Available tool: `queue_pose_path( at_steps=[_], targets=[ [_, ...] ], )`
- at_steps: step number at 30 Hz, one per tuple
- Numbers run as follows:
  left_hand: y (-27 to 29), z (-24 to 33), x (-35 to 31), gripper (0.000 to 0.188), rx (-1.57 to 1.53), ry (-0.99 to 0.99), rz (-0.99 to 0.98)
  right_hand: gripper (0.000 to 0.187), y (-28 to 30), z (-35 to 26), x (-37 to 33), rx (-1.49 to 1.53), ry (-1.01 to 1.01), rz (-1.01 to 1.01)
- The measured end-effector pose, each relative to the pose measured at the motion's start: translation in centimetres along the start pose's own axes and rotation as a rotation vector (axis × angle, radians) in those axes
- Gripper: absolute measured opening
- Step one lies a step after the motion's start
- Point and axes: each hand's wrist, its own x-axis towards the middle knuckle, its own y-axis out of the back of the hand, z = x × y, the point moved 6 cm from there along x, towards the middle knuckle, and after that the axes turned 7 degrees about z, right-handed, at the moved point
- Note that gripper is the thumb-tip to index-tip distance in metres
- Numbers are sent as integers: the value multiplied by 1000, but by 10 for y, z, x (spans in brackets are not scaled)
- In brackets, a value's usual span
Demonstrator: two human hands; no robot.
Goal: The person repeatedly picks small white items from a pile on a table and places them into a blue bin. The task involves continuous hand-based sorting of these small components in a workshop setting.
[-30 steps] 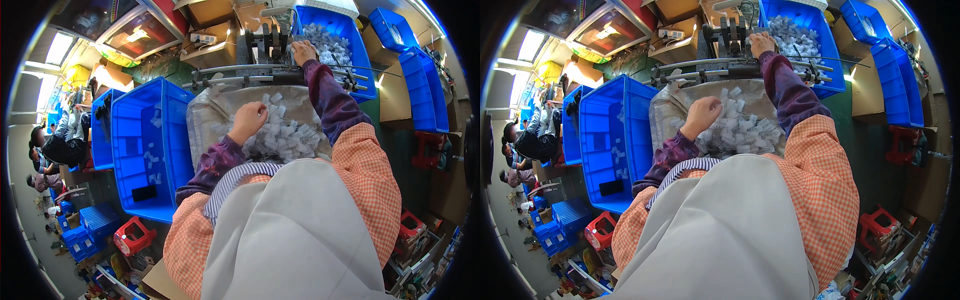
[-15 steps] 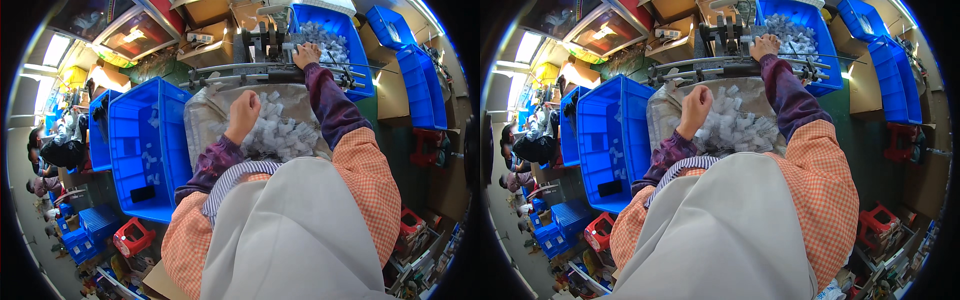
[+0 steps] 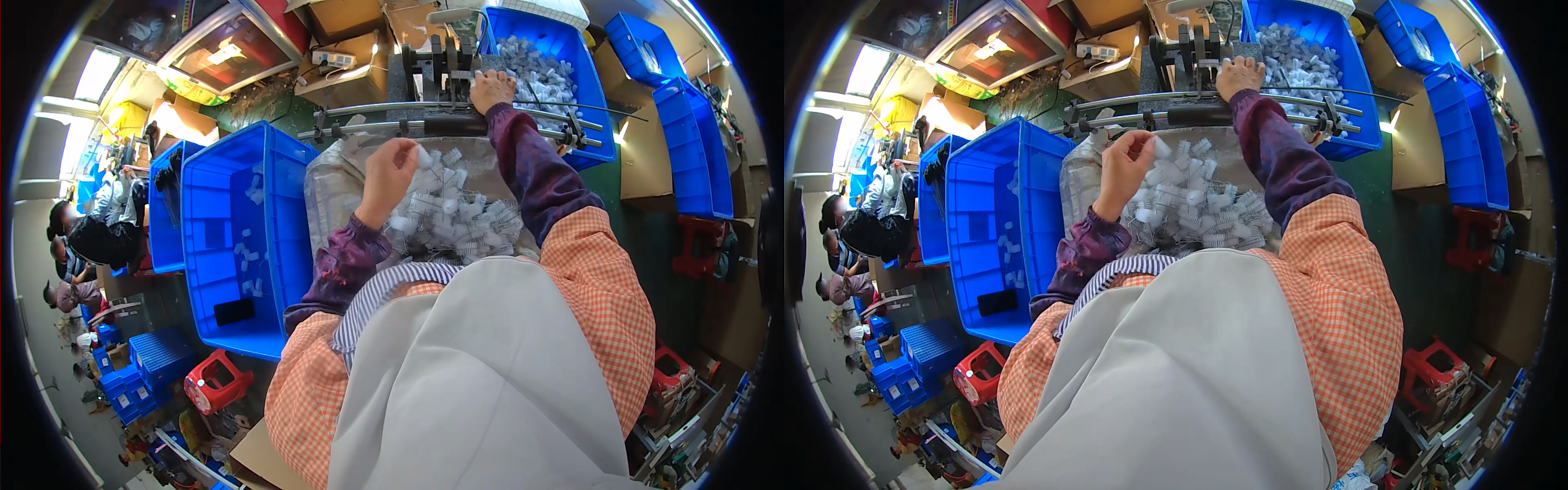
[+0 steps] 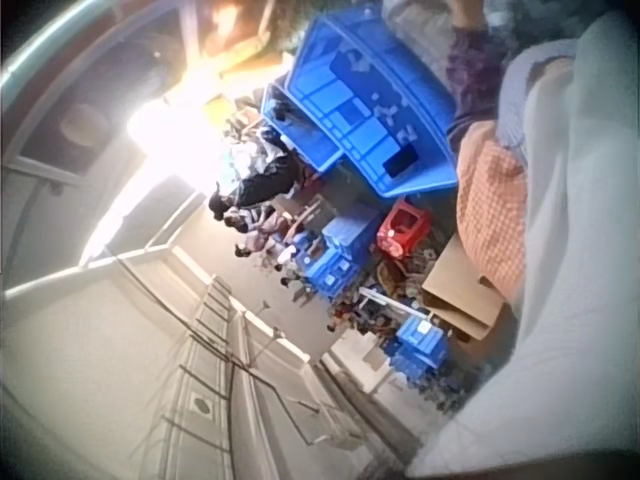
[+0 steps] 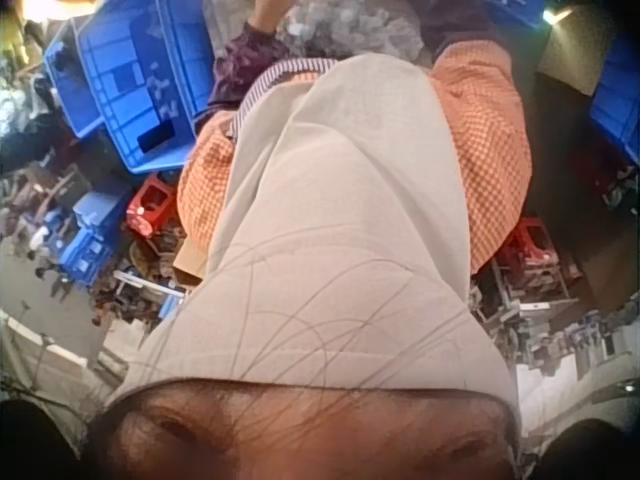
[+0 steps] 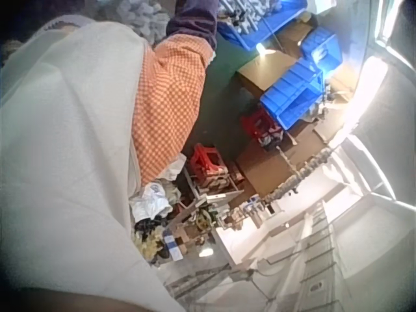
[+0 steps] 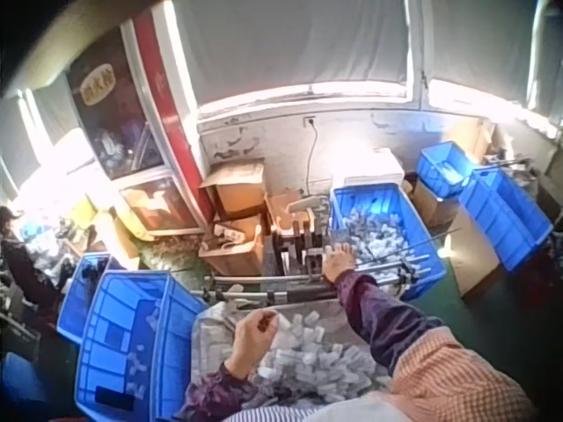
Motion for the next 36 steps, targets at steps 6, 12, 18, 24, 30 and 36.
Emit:
queue_pose_path(
  at_steps=[6,12,18,24,30,36],
  targets=[
    [-5,4,1,17,-51,45,-33,26,-11,53,10,84,-13,-103],
    [-26,11,3,14,-116,84,-134,23,19,81,44,-172,-80,-144],
    [-48,18,16,14,-281,52,-81,35,56,58,5,619,209,-118],
    [-49,15,23,23,-103,-11,-65,29,101,-43,-67,1150,420,-730],
    [-34,-21,-29,37,563,-121,-480,13,11,38,3,300,165,165],
    [-32,-41,-56,25,495,-76,-582,12,-9,22,17,96,177,98]
  ],
)
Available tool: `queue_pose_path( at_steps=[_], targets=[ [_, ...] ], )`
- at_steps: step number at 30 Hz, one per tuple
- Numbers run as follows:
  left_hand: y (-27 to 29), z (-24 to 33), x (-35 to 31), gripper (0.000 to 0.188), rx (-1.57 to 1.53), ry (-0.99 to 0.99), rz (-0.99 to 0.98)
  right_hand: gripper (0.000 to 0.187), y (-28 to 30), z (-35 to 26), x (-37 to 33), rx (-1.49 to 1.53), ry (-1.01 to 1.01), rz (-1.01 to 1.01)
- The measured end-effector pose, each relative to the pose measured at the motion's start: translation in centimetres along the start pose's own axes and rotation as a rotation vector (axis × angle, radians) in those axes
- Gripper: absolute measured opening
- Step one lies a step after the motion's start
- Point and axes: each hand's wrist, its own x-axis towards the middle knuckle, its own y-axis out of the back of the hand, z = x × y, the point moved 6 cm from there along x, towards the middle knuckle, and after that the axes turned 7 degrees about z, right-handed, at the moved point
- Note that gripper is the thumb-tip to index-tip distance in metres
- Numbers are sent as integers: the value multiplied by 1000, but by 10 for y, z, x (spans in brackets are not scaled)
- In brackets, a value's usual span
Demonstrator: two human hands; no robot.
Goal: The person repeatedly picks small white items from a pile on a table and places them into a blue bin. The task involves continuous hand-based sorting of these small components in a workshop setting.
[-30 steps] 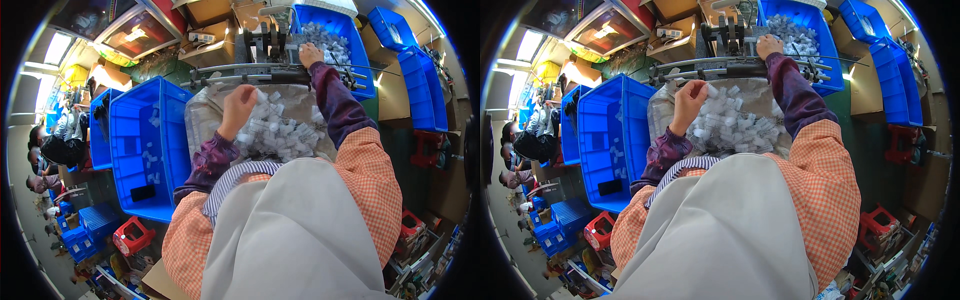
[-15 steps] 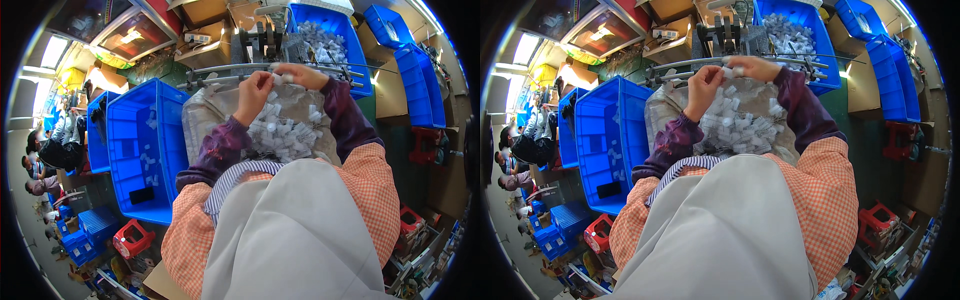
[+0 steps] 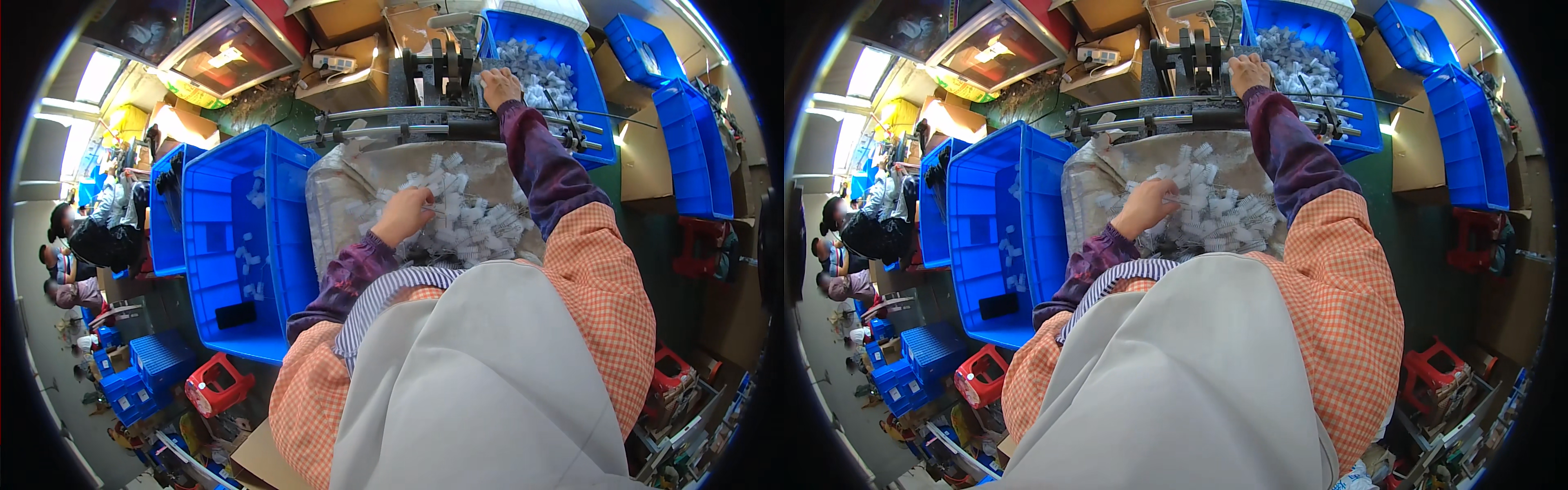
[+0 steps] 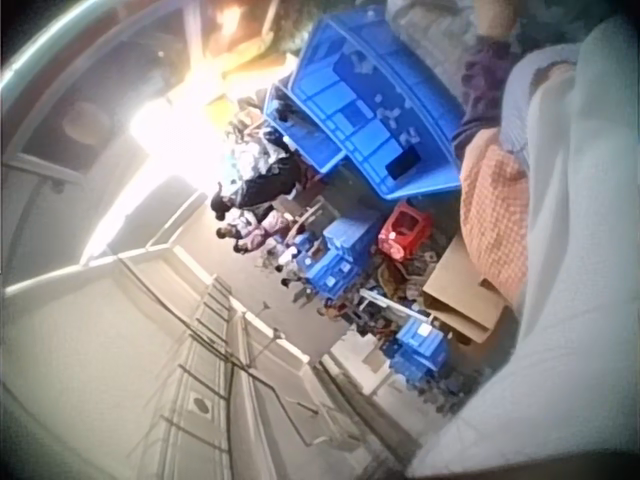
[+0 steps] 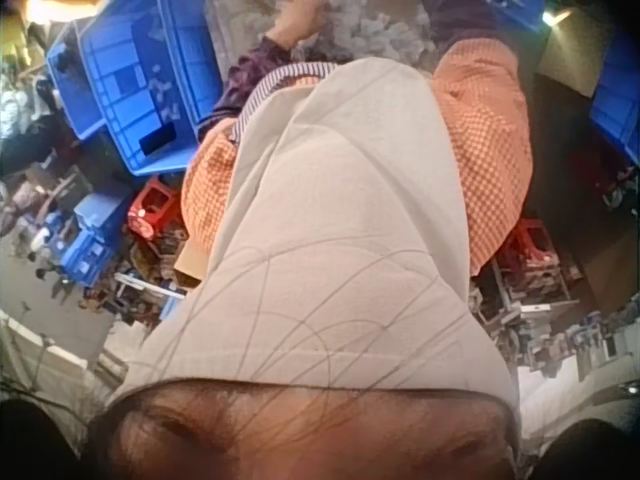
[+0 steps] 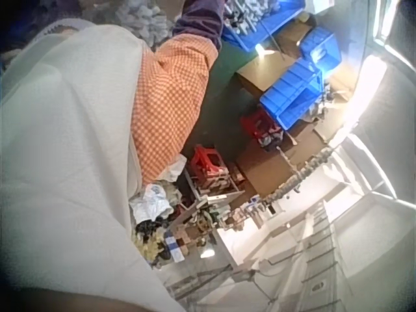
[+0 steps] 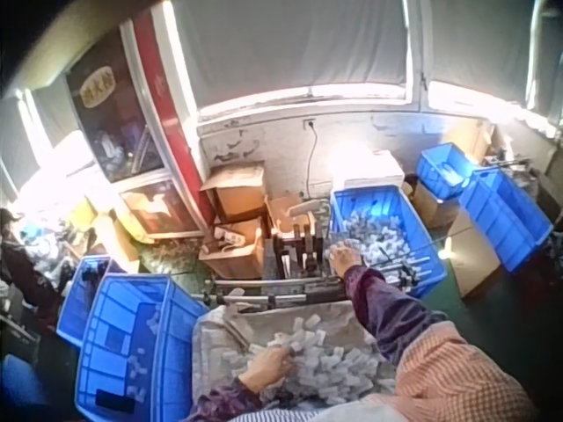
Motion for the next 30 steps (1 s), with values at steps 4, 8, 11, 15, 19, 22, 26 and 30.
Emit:
queue_pose_path(
  at_steps=[4,8,11,15,19,22,26,30],
  targets=[
    [3,0,2,26,-38,-22,18,15,-6,2,1,33,-15,-5],
    [4,-1,3,25,-76,-23,32,17,-7,5,2,94,-20,-11],
    [4,-2,1,23,-76,-27,44,20,-2,3,2,93,-79,-80],
    [4,-4,2,22,-120,-82,30,23,4,11,2,-11,-183,-166],
    [12,-11,5,22,-178,-54,68,31,20,20,-16,-84,-280,-129],
    [20,-12,10,21,-213,-9,97,31,19,14,-17,-88,-195,-82],
    [40,1,15,20,-255,-1,175,31,12,-3,-17,-70,-225,-93],
    [53,12,20,17,-244,-28,188,28,4,-37,-10,-71,-183,-69]
  ],
)
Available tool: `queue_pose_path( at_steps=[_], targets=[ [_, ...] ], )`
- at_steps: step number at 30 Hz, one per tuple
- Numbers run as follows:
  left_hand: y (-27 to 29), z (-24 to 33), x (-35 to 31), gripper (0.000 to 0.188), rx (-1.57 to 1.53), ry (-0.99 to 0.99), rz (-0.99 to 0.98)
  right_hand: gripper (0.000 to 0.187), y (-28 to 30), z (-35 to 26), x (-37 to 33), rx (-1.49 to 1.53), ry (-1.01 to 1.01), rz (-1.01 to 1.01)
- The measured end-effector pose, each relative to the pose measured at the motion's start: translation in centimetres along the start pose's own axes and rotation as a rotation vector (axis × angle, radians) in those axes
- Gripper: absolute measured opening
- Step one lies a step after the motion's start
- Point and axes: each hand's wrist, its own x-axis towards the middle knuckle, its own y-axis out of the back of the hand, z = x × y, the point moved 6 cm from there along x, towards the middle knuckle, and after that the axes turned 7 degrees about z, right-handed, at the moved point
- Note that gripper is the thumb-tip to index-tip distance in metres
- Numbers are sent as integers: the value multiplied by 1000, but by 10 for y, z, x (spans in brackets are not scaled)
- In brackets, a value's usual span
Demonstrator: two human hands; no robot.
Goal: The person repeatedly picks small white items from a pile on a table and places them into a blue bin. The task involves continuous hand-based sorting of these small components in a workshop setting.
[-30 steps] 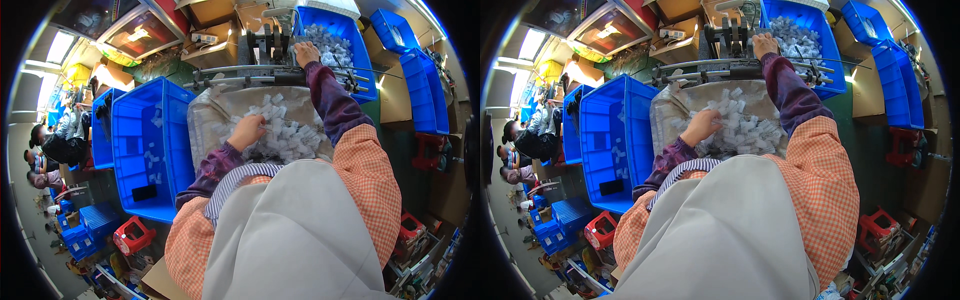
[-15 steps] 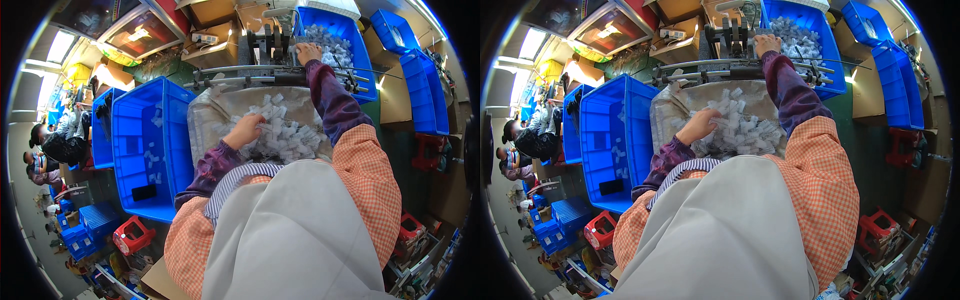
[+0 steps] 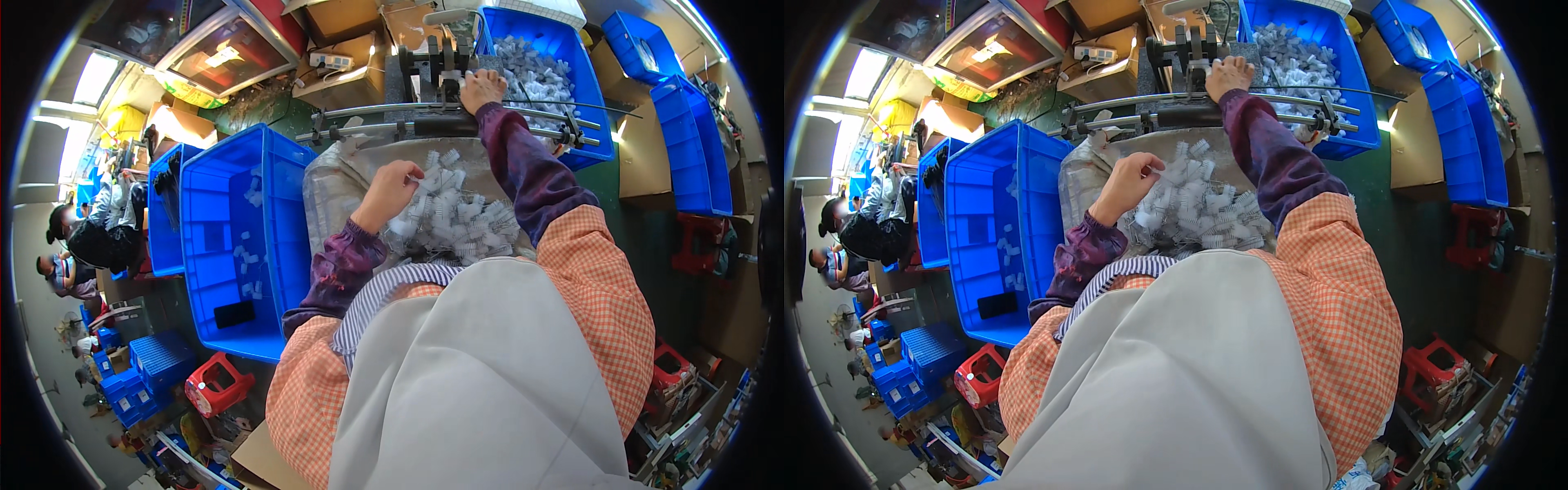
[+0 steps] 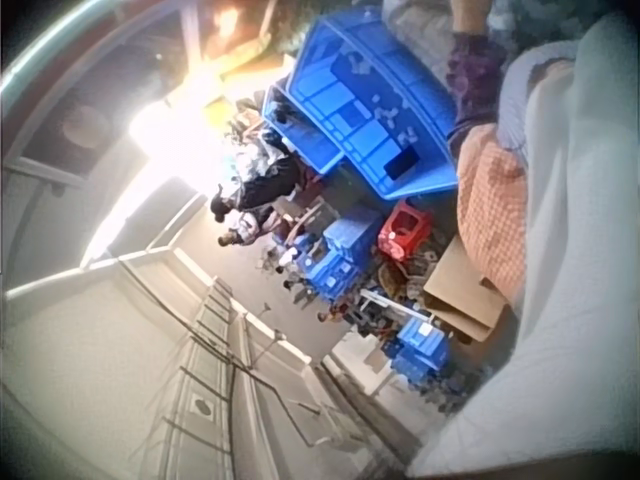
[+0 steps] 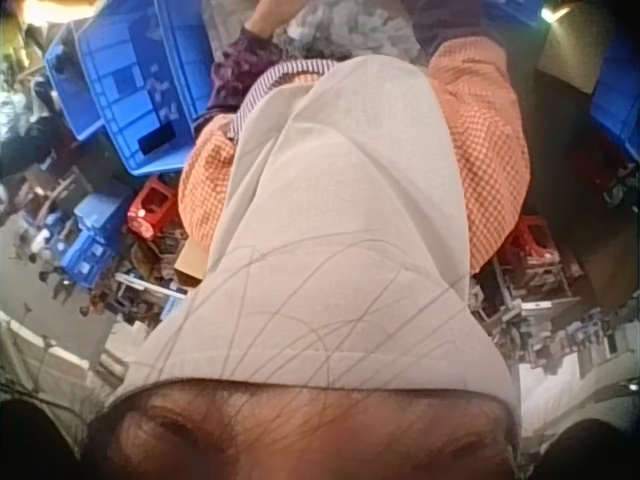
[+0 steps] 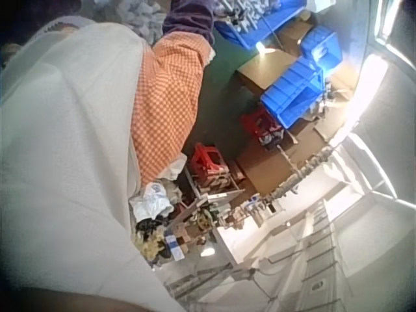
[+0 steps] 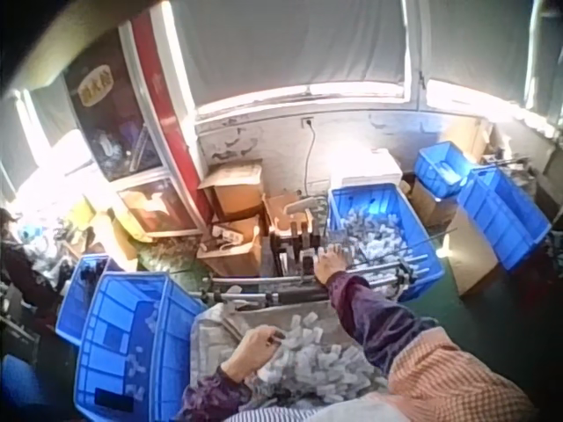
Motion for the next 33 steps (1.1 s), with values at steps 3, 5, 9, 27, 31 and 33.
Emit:
queue_pose_path(
  at_steps=[3,5,9,27,31,33],
  targets=[
    [10,6,3,16,79,-29,28,27,2,-15,-1,-17,16,-20],
    [25,12,4,15,184,-72,78,27,4,-15,0,-9,15,-25],
    [59,15,3,15,300,-54,160,27,4,10,0,-28,12,-36],
    [3,54,42,15,-48,-167,196,36,62,74,7,422,90,-232],
    [-6,55,55,18,-44,-192,254,29,104,-19,-62,1101,520,-557],
    [-8,56,54,21,-33,-179,264,24,97,-26,-65,1083,404,-704]
  ],
)
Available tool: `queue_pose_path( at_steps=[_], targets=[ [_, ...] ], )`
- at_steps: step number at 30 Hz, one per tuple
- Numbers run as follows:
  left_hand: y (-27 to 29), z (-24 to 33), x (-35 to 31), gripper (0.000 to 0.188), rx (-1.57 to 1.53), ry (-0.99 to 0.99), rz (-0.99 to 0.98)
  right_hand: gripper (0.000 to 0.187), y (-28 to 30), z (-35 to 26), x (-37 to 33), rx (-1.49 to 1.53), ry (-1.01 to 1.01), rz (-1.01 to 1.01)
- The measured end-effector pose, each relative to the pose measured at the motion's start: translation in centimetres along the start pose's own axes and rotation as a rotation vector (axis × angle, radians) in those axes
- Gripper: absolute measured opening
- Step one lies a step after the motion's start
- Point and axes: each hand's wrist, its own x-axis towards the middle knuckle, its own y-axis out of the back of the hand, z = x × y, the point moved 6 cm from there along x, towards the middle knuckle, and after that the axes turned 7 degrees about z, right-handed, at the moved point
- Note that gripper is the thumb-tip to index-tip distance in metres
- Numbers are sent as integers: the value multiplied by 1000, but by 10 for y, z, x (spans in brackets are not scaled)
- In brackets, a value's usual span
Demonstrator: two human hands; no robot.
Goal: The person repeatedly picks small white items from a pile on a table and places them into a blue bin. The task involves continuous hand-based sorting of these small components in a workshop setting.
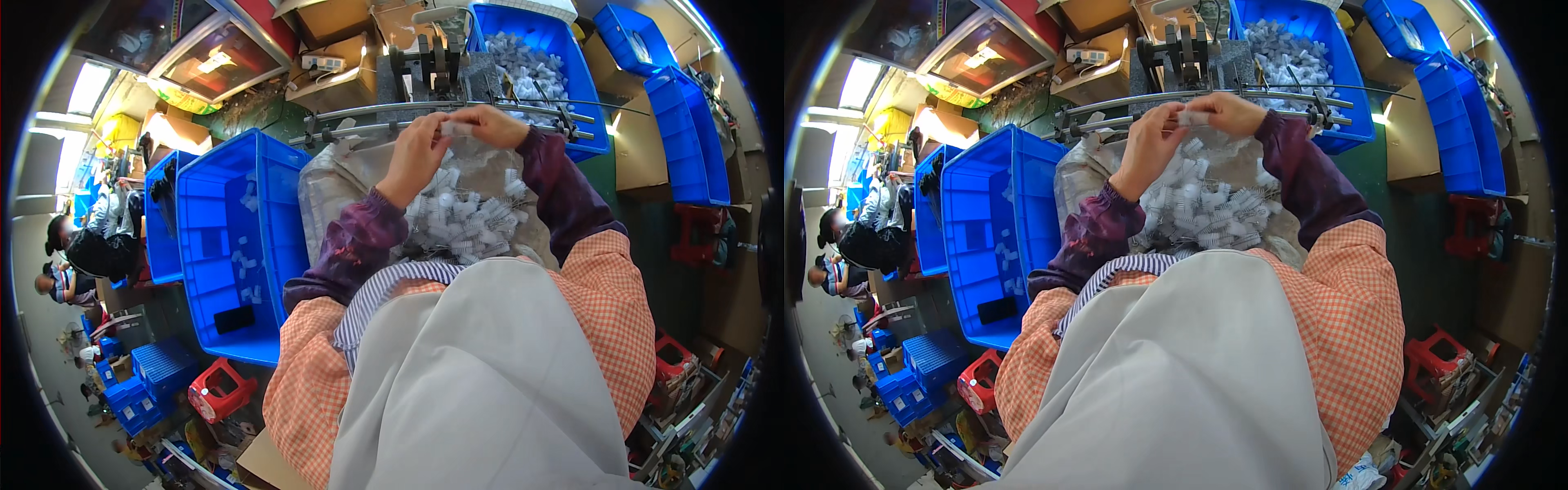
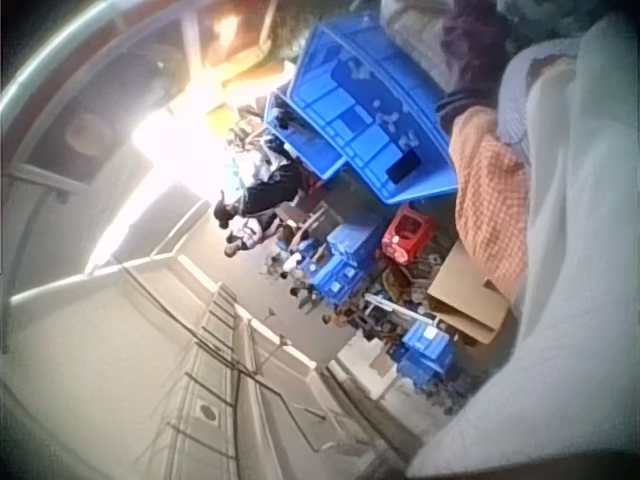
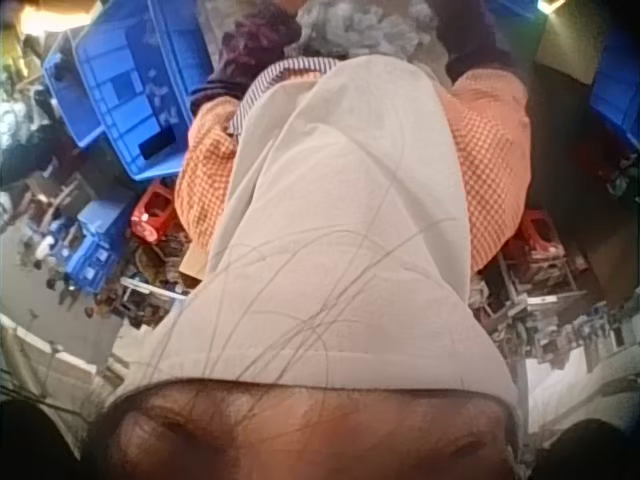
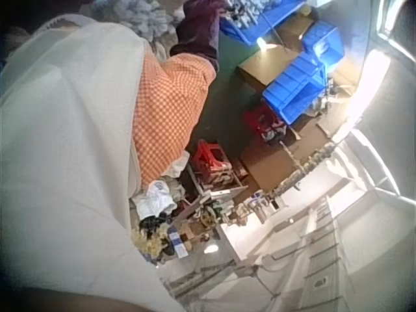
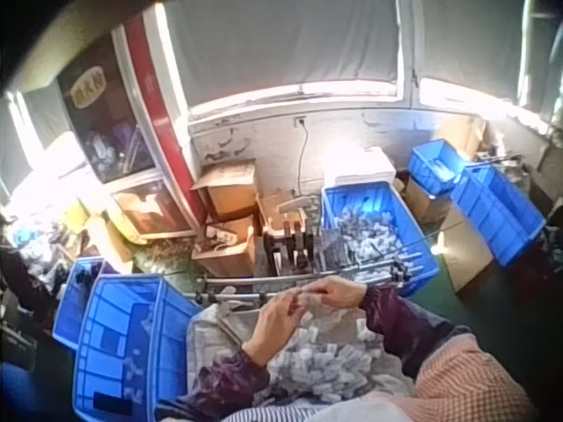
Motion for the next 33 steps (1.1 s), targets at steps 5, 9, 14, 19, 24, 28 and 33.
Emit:
queue_pose_path(
  at_steps=[5,9,14,19,24,28,33],
  targets=[
    [-32,-3,-57,30,322,-141,-361,17,66,94,28,-792,-159,640],
    [-49,-32,-96,24,361,-29,-521,14,68,111,47,-1063,-235,686],
    [-29,-39,-88,20,229,60,-401,15,67,119,52,-1022,-227,693],
    [-10,-32,-74,18,212,96,-332,20,69,119,55,-967,-225,651],
    [-13,-37,-76,18,226,68,-303,21,79,123,50,-971,-421,659],
    [-6,-38,-75,20,205,104,-261,26,81,111,30,-1090,-541,662],
    [4,-25,-60,20,157,78,-219,31,69,107,29,-1086,-459,706]
  ],
)
